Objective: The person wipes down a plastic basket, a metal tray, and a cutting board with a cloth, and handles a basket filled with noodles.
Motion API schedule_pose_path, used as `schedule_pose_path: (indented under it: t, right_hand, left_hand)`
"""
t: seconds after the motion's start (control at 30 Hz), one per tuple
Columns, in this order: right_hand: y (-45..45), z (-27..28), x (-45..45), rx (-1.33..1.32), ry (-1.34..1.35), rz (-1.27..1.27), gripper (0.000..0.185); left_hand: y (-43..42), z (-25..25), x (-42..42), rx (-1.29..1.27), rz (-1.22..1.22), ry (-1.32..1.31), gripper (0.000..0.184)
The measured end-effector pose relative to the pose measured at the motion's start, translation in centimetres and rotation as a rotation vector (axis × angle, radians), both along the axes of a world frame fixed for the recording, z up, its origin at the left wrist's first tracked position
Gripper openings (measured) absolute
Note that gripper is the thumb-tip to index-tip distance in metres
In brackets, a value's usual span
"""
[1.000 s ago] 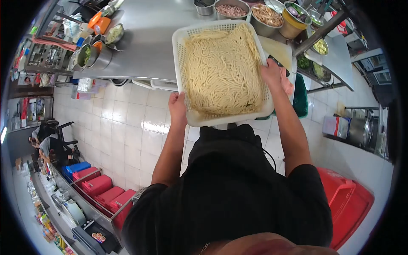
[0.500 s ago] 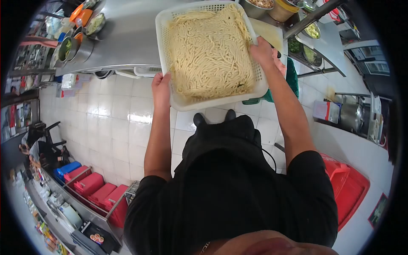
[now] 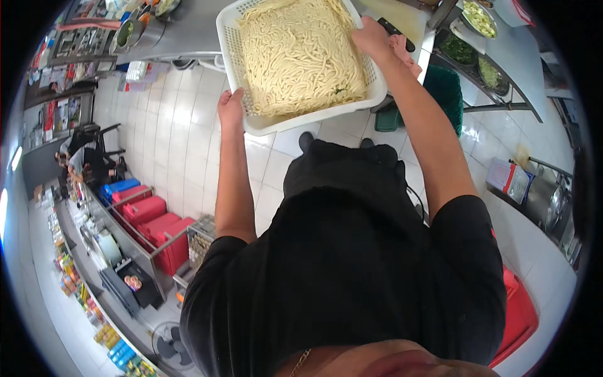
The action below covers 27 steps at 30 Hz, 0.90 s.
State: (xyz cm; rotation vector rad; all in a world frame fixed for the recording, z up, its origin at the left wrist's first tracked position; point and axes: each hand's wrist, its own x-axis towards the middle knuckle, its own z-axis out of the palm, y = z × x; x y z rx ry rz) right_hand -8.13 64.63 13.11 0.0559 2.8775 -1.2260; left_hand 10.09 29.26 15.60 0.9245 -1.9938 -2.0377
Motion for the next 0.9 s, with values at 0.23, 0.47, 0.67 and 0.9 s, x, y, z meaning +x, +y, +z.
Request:
schedule_pose_path:
  t: [0.23,0.47,0.67,0.9]
  right_hand:
    - [0.5,1.6,1.7,0.001,-0.013,0.059,0.041]
    - [2.3,7.4,11.1,-0.016,0.574,0.523,0.02]
    - [2.1,7.4,15.4,-0.001,0.413,0.763,0.018]
    - [1.2,7.3,14.1,0.1,0.458,0.861,0.012]
  left_hand:
    - [3.6,1.2,4.7,0.132,0.128,0.039,0.006]
    - [3.4,0.7,4.9,0.143,0.165,0.059,0.009]
    - [3.6,0.8,5.1,0.17,0.189,0.078,0.012]
    - [3.2,0.3,5.2,0.203,0.171,0.091,0.013]
